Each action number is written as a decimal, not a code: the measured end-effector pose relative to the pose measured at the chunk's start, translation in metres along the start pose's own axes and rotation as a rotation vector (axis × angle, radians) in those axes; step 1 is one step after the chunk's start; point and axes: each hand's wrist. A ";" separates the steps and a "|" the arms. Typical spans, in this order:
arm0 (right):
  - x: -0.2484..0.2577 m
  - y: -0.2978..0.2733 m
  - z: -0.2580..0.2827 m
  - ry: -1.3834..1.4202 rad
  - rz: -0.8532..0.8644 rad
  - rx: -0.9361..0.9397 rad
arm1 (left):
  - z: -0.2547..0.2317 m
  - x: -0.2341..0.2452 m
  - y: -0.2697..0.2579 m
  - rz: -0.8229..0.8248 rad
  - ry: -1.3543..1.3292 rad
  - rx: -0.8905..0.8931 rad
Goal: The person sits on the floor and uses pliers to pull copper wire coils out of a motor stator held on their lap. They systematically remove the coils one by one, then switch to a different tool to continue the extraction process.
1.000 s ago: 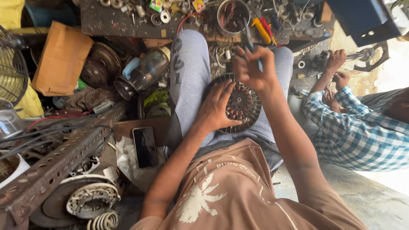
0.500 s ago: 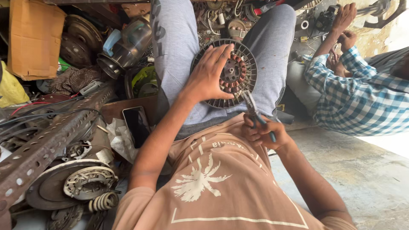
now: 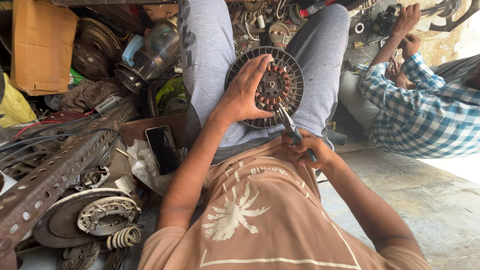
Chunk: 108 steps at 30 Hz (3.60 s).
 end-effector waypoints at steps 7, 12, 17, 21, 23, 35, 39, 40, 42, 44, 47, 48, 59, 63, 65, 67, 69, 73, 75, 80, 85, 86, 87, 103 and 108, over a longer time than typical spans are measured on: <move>0.003 0.032 -0.027 -0.446 -0.276 0.188 | 0.002 -0.003 0.006 -0.013 0.021 0.020; 0.006 0.028 -0.022 0.553 0.359 0.132 | 0.006 0.002 0.001 -0.021 -0.013 -0.012; -0.010 0.046 -0.027 0.762 0.787 0.225 | 0.004 -0.001 0.001 -0.014 0.004 -0.010; -0.022 0.041 -0.026 0.767 0.705 0.234 | 0.007 -0.003 0.001 -0.021 0.017 -0.032; -0.021 0.032 -0.021 0.599 0.467 0.170 | 0.006 -0.006 -0.006 -0.022 0.064 -0.039; -0.019 0.041 -0.020 0.869 0.730 0.289 | 0.006 -0.006 -0.004 0.014 0.077 0.009; -0.014 0.039 -0.015 0.386 0.242 0.228 | 0.009 0.001 -0.002 -0.021 0.071 -0.035; -0.013 0.034 -0.013 0.068 -0.006 0.190 | 0.008 -0.002 -0.002 -0.017 0.056 -0.032; -0.011 0.026 -0.007 -0.321 -0.271 0.158 | 0.006 -0.005 -0.002 -0.015 0.049 -0.022; -0.012 0.016 0.003 -0.466 -0.316 0.191 | 0.004 -0.006 -0.003 -0.020 0.060 -0.013; -0.010 0.004 0.025 -0.695 -0.382 0.232 | 0.005 -0.006 -0.002 0.006 0.089 0.009; -0.004 0.010 0.042 -0.479 -0.172 0.233 | 0.006 -0.004 -0.001 -0.004 0.079 -0.010; -0.002 0.173 0.224 0.212 0.433 0.223 | -0.005 0.003 0.000 -0.007 0.050 0.052; -0.006 0.162 0.216 0.320 0.429 0.234 | -0.005 0.005 0.001 -0.011 0.044 0.047; -0.005 0.136 0.193 0.364 0.385 0.259 | -0.004 0.003 -0.001 -0.022 0.039 0.030; -0.007 0.098 0.165 0.200 0.209 0.305 | -0.003 0.003 -0.002 -0.020 0.039 0.011; -0.013 0.060 0.128 0.266 0.200 0.309 | -0.002 0.005 0.000 -0.029 0.047 -0.004; -0.020 0.004 0.063 0.234 0.243 0.206 | -0.002 0.002 0.001 -0.052 0.075 -0.011; -0.021 -0.011 0.040 0.244 0.203 0.136 | -0.005 -0.002 -0.001 -0.063 0.076 0.003; -0.023 -0.013 0.003 0.281 0.168 0.051 | -0.012 -0.004 -0.001 -0.037 0.056 0.128; -0.026 -0.002 -0.004 0.263 0.183 0.047 | -0.010 0.007 -0.002 -0.011 0.037 0.037; -0.026 -0.002 -0.005 0.254 0.179 0.043 | -0.008 0.007 -0.002 -0.003 0.026 0.032; -0.026 -0.001 -0.007 0.243 0.170 0.037 | -0.007 0.006 -0.003 -0.004 0.022 0.033; -0.007 0.053 -0.059 -0.720 -0.483 0.270 | -0.005 0.009 -0.001 -0.037 0.051 0.049; -0.010 0.041 -0.044 -1.007 -0.548 0.209 | -0.002 0.004 -0.002 -0.050 0.037 0.041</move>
Point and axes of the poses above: each hand's wrist, its own y-axis towards the middle knuckle, its own x-axis out of the back of the hand, z = x × y, and after that the axes turned 12 degrees about z, right-handed
